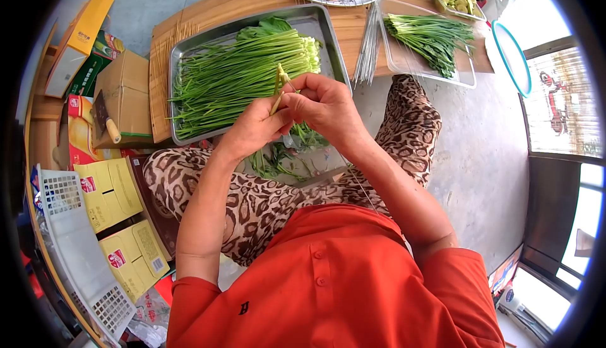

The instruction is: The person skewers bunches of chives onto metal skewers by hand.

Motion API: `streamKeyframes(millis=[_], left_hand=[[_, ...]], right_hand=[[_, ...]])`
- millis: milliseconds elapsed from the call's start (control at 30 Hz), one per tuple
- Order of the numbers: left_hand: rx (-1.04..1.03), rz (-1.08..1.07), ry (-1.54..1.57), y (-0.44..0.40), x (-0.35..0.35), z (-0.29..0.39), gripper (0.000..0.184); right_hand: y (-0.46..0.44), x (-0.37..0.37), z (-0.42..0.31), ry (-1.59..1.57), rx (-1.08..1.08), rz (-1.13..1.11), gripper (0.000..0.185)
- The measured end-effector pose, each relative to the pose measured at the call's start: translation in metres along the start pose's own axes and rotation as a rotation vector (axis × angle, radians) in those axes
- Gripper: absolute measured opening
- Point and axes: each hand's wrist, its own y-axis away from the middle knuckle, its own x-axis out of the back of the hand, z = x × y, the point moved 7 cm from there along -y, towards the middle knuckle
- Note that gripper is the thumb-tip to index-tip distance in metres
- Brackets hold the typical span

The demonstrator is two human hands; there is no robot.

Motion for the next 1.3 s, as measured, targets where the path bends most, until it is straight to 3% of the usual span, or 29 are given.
streamKeyframes(millis=[267,500,800,1300], left_hand=[[0.044,-0.112,0.148,0.002,-0.005,-0.008,0.011],[0.030,-0.103,0.390,0.001,0.006,0.003,0.017],[-0.013,0.156,0.484,0.001,0.030,-0.001,0.022],[-0.008,0.190,0.524,0.001,0.033,0.000,0.026]], right_hand=[[0.003,-0.001,-0.001,0.005,-0.051,-0.045,0.014],[-0.001,0.013,0.001,-0.091,0.020,0.098,0.011],[0.016,0.015,-0.006,0.025,-0.021,0.053,0.021],[0.029,0.002,-0.009,0.112,-0.093,-0.062,0.021]])
